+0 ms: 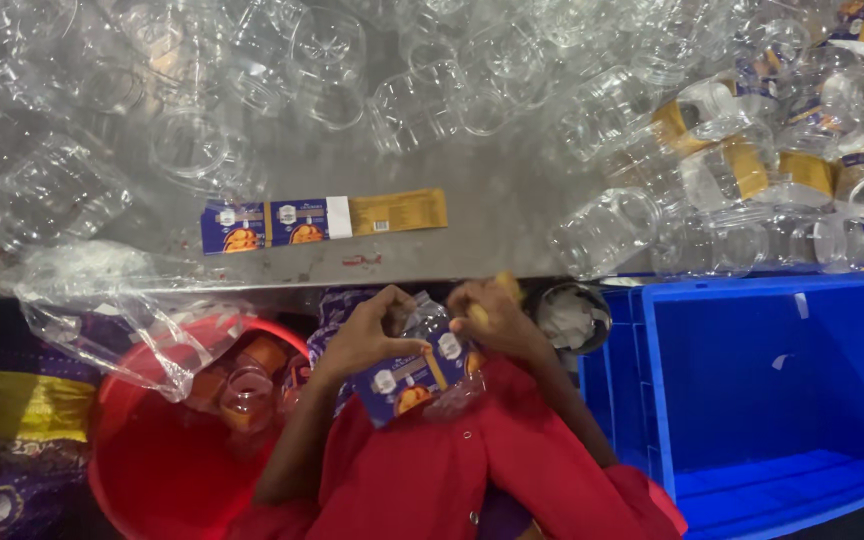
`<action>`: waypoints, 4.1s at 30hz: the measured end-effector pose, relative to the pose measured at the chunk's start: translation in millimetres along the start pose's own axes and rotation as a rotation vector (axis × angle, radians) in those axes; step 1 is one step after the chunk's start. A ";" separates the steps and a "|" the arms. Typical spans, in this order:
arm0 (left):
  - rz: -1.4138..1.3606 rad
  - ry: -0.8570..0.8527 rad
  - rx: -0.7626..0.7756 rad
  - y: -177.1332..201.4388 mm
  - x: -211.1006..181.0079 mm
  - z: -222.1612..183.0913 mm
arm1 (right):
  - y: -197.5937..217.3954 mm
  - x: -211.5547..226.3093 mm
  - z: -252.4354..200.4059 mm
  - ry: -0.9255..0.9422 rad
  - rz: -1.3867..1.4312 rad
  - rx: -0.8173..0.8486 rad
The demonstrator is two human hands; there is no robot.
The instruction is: The person peels individual labels from a long backing strip and applies them to clear plastic jars by hand, then places the labelled jars into a red bucket. They handle the jars one at a time and smooth the labels down to secure them.
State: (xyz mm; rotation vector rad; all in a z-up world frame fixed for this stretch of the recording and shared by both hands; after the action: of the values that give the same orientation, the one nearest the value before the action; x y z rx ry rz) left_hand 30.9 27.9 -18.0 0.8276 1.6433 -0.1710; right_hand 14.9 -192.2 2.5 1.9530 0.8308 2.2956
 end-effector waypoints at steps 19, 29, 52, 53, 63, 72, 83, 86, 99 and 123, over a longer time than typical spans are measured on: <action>0.011 -0.174 0.187 -2.4 -2.9 -15.7 | 30.9 -56.6 -27.8 -0.313 0.284 0.044; 0.027 -0.170 0.186 -5.3 5.4 -13.9 | 25.7 -55.5 -28.6 -0.222 0.399 0.162; -0.846 -0.287 0.035 -10.4 22.6 4.8 | -51.2 -78.0 -18.1 -0.342 1.159 -0.127; -0.942 -0.238 -0.026 -13.9 30.8 12.7 | -53.8 -70.0 -12.6 -0.313 1.201 -0.204; -0.580 -0.127 -0.432 -19.9 29.4 39.0 | -10.5 20.8 -20.8 0.588 -0.670 -0.543; -0.544 -0.214 -0.430 -49.9 28.5 30.6 | 8.1 33.7 -1.8 0.507 -0.474 -0.571; 0.191 0.360 -0.528 45.4 38.8 -33.7 | 1.7 13.2 4.2 0.278 -0.127 -0.682; 0.751 0.471 -0.390 90.5 55.9 -73.7 | 10.1 -14.3 2.7 0.184 -0.055 -0.651; 0.569 -0.496 -0.639 13.6 29.1 147.4 | 3.6 -167.2 49.3 -0.008 0.216 -0.771; 0.442 -0.278 -0.829 -20.2 107.5 147.1 | 0.7 -158.0 41.5 0.069 0.120 -0.736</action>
State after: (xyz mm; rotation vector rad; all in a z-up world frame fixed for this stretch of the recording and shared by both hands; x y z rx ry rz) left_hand 134.9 -20.7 -160.8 0.4660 1.0770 0.6417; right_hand 88.1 -231.3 -138.3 1.6094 -0.1498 2.2626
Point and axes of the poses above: each hand's wrist, its own z-axis towards the middle knuckle, its own y-axis out of the back of the hand, x = y × z, the point moved 5 cm from there along z, towards the middle knuckle, and after that the axes turned 11 degrees about z, right-handed, at the moved point
